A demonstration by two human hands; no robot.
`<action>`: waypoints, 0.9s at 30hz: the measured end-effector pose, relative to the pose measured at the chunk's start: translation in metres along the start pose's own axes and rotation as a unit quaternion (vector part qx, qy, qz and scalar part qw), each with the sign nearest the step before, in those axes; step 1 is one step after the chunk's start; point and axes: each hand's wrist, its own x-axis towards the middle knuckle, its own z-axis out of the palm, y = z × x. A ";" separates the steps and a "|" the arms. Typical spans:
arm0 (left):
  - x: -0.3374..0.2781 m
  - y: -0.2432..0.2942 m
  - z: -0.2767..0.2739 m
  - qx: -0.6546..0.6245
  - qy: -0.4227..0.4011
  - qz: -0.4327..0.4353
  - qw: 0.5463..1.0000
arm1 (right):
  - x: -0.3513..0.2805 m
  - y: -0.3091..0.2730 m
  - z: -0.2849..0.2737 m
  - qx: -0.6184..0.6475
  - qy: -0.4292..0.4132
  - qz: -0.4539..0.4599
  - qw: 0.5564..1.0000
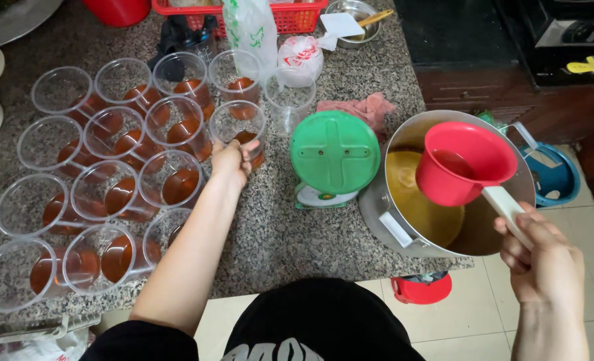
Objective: Filling plastic cups with tea from a large pot using a ladle and weighing them on a scale.
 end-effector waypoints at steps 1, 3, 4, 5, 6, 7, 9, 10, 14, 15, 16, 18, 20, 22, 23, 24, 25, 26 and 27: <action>0.008 -0.003 -0.002 0.001 0.000 -0.001 1.000 | 0.002 0.001 0.000 0.000 0.001 0.001 1.000; 0.024 -0.008 -0.006 -0.001 0.000 0.006 1.000 | 0.006 0.003 -0.001 0.006 -0.001 0.015 1.000; 0.023 -0.006 -0.005 0.000 -0.001 0.005 1.000 | 0.007 0.004 -0.001 0.006 0.001 0.015 1.000; 0.022 -0.004 -0.004 -0.009 0.015 -0.001 1.000 | 0.009 0.005 0.000 0.003 0.004 0.014 1.000; 0.021 -0.002 -0.003 -0.017 0.030 -0.007 0.999 | 0.010 0.006 0.001 0.001 0.008 0.012 1.000; 0.024 -0.006 0.000 -0.016 0.029 -0.009 0.999 | 0.012 0.007 0.001 0.000 0.010 0.013 1.000; 0.031 -0.015 0.007 -0.036 0.059 -0.017 0.997 | 0.015 0.008 0.001 0.008 0.009 0.021 1.000; 0.030 -0.018 0.013 -0.035 0.058 -0.019 0.998 | 0.015 0.006 0.003 0.008 0.011 0.022 1.000; -0.014 0.000 0.058 0.036 -0.054 -0.154 0.986 | 0.015 -0.001 0.013 0.019 0.004 0.030 0.999; -0.035 0.012 0.074 0.098 -0.109 -0.169 0.975 | 0.014 -0.002 0.015 0.023 0.006 0.032 0.999; -0.005 0.001 0.078 0.100 -0.110 -0.171 0.974 | 0.014 -0.002 0.015 0.023 0.009 0.033 0.999; 0.053 -0.020 0.086 0.193 -0.075 -0.103 0.973 | 0.013 -0.003 0.015 0.035 0.000 0.043 0.998; 0.109 -0.037 0.090 0.200 -0.072 -0.115 0.970 | 0.008 -0.004 0.017 0.039 0.007 0.047 0.998; 0.143 -0.047 0.097 0.210 -0.071 -0.127 0.967 | 0.001 -0.007 0.019 0.044 0.016 0.051 0.998; 0.151 -0.049 0.101 0.189 -0.058 -0.099 0.975 | -0.002 -0.009 0.020 0.039 0.021 0.053 0.998; 0.159 -0.050 0.105 0.167 -0.045 -0.070 0.982 | -0.005 -0.011 0.021 0.033 0.026 0.055 0.998; 0.130 -0.034 0.114 0.169 -0.050 -0.070 0.982 | -0.008 -0.013 0.020 0.034 0.031 0.053 0.998; 0.101 -0.017 0.122 0.181 -0.039 -0.038 0.982 | -0.010 -0.015 0.020 0.038 0.040 0.064 0.996; 0.072 0.000 0.129 0.192 -0.027 -0.005 0.981 | -0.013 -0.017 0.019 0.041 0.049 0.074 0.995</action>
